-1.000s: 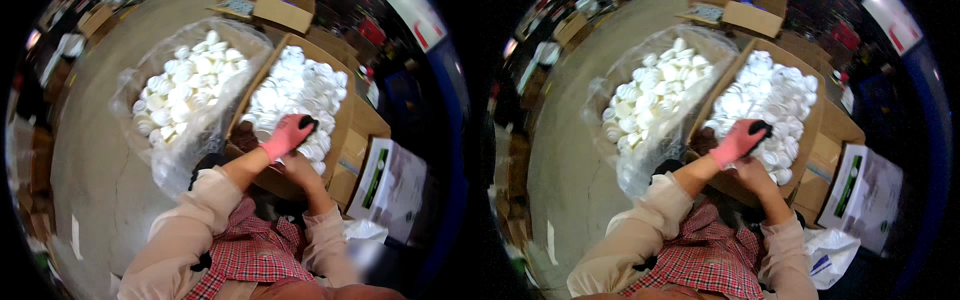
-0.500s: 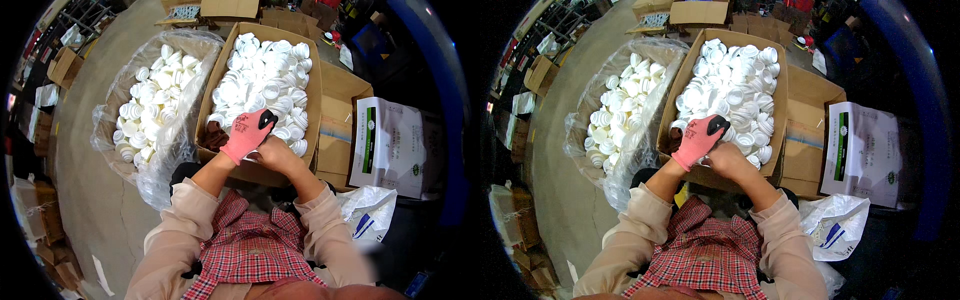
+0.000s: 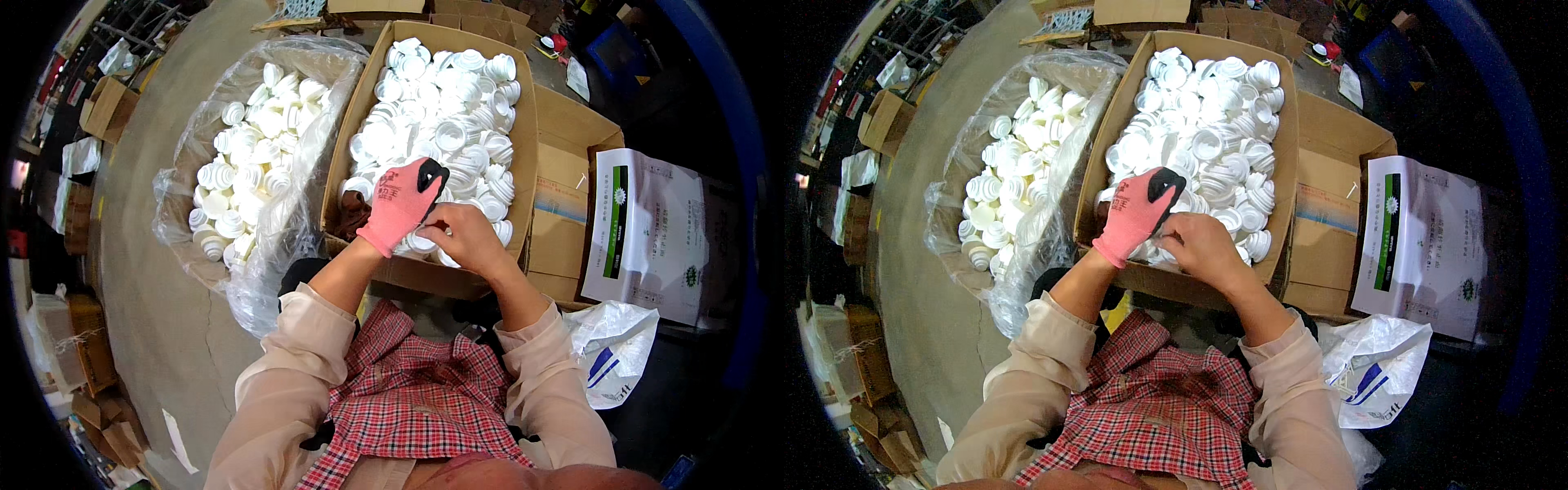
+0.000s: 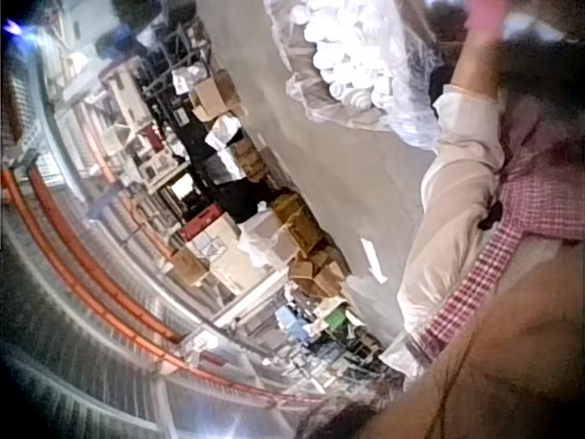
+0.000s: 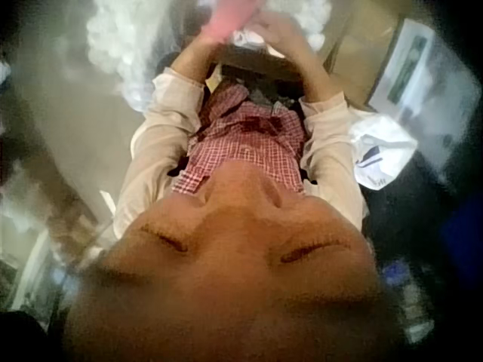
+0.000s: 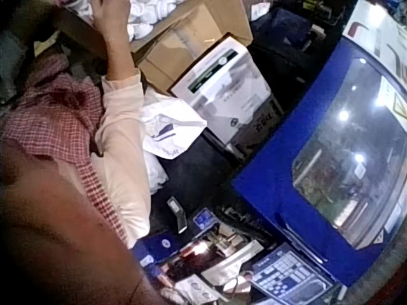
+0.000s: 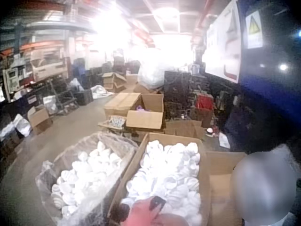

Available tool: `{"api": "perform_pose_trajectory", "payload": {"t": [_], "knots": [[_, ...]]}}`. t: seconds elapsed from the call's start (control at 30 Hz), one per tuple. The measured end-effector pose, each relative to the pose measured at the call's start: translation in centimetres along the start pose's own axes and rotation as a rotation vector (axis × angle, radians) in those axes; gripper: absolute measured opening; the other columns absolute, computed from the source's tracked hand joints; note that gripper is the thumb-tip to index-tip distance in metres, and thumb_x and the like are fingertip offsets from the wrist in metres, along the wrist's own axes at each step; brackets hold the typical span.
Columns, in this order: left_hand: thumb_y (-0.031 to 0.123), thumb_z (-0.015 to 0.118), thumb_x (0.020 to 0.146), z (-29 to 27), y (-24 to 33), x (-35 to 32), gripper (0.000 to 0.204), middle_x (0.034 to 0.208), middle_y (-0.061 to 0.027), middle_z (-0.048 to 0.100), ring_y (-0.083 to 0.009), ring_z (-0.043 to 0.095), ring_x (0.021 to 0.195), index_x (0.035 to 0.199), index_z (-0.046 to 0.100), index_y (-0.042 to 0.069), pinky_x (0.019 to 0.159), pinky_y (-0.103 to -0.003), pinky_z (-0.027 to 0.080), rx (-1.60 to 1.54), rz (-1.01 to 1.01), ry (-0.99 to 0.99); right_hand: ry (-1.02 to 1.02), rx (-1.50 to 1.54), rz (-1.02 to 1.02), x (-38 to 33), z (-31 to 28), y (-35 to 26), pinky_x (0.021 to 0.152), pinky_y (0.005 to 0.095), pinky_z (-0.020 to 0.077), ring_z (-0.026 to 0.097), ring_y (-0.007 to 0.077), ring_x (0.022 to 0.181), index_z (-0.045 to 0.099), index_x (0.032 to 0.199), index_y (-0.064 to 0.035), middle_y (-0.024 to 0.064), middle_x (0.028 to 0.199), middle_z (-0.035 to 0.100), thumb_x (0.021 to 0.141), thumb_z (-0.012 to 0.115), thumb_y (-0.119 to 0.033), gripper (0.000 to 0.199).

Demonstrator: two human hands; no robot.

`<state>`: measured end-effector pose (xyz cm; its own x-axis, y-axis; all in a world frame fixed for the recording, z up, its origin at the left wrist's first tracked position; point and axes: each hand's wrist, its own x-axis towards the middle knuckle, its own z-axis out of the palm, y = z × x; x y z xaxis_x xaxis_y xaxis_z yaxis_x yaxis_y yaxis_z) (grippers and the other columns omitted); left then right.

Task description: The person picks white plastic cups and lids from a cardboard box and assembles them one by one. They place each lid onto a cup and then drop the assembled unit into a large plastic bag. The process is repeated continuously.

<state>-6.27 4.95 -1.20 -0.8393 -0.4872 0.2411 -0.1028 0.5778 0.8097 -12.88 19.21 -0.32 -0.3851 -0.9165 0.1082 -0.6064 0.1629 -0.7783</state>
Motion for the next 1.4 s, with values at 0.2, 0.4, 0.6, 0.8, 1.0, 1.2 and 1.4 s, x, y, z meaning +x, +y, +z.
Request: {"api": "perform_pose_trajectory", "payload": {"t": [0.2, 0.4, 0.6, 0.8, 1.0, 1.2, 1.4], "knots": [[0.021, 0.059, 0.087, -0.5, -0.4, -0.1, 0.018, 0.08, -0.0161, 0.065, -0.0377, 0.062, 0.078, 0.094, 0.059, 0.005, 0.068, -0.045, 0.049, 0.182, -0.088, -0.027, 0.105, 0.342, 0.045, -0.1, -0.5, -1.1, 0.064, 0.0285, 0.0491, 0.062, 0.0156, 0.066, 0.066, 0.084, -0.0005, 0.0076, 0.074, 0.066, 0.079, 0.072, -0.01, 0.012], [0.015, 0.055, 0.086, -0.2, -1.4, -0.7, 0.018, 0.091, -0.0156, 0.065, -0.0358, 0.061, 0.086, 0.1, 0.059, 0.004, 0.073, -0.042, 0.049, 0.156, 0.068, 0.026, 0.09, 0.301, 0.017, 0.2, -0.2, -1.4, 0.066, 0.0282, 0.0496, 0.063, 0.0147, 0.07, 0.065, 0.085, 0.0008, 0.0076, 0.076, 0.067, 0.084, 0.068, -0.012, 0.013], [0.013, 0.051, 0.094, -1.7, -0.8, 0.1, 0.024, 0.091, -0.0044, 0.065, -0.0126, 0.059, 0.084, 0.109, 0.063, -0.002, 0.078, -0.027, 0.048, -0.685, -0.216, -0.144, 0.031, 1.055, 0.246, 0.7, -0.7, -0.5, 0.071, 0.0298, 0.0521, 0.064, 0.0185, 0.075, 0.063, 0.093, 0.002, 0.0086, 0.081, 0.066, 0.094, 0.058, -0.017, 0.019], [0.017, 0.054, 0.094, -2.9, 1.2, -0.4, 0.027, 0.096, -0.0058, 0.065, -0.0123, 0.058, 0.087, 0.11, 0.062, -0.003, 0.08, -0.026, 0.046, -0.617, 0.035, -0.164, 0.03, 1.054, 0.254, 1.0, -0.7, -0.9, 0.067, 0.0279, 0.0504, 0.059, 0.0126, 0.063, 0.06, 0.078, -0.0031, 0.0042, 0.07, 0.061, 0.095, 0.057, -0.022, 0.026], [0.019, 0.056, 0.094, -2.6, 0.4, -0.9, 0.028, 0.098, -0.0063, 0.064, -0.0123, 0.057, 0.089, 0.111, 0.061, -0.003, 0.081, -0.027, 0.046, -0.54, 0.037, -0.178, 0.034, 1.223, 0.227, 0.8, 0.4, -0.7, 0.06, 0.0295, 0.046, 0.046, 0.0097, 0.051, 0.045, 0.062, -0.0093, -0.0014, 0.054, 0.043, 0.09, 0.057, -0.011, 0.031], [0.019, 0.058, 0.093, -2.7, 0.7, -0.7, 0.029, 0.1, -0.0068, 0.064, -0.0125, 0.057, 0.091, 0.111, 0.062, -0.003, 0.082, -0.027, 0.046, -0.552, -0.001, -0.193, 0.308, 0.747, 0.131, 1.1, 0.4, -1.9, 0.066, 0.027, 0.0478, 0.056, 0.0103, 0.065, 0.058, 0.078, -0.0013, 0.0015, 0.068, 0.057, 0.084, 0.061, -0.001, 0.007], [0.025, 0.049, 0.098, -2.5, 1.0, -0.5, 0.034, 0.102, -0.0066, 0.064, -0.0132, 0.058, 0.096, 0.116, 0.06, -0.002, 0.087, -0.027, 0.046, -0.508, 0.136, -0.212, 0.519, 0.146, -0.134, 0.7, -0.6, -2.9, 0.053, 0.0329, 0.0439, 0.055, 0.0239, 0.056, 0.058, 0.079, -0.0017, 0.0104, 0.066, 0.056, 0.079, 0.065, -0.004, 0.008]]}}
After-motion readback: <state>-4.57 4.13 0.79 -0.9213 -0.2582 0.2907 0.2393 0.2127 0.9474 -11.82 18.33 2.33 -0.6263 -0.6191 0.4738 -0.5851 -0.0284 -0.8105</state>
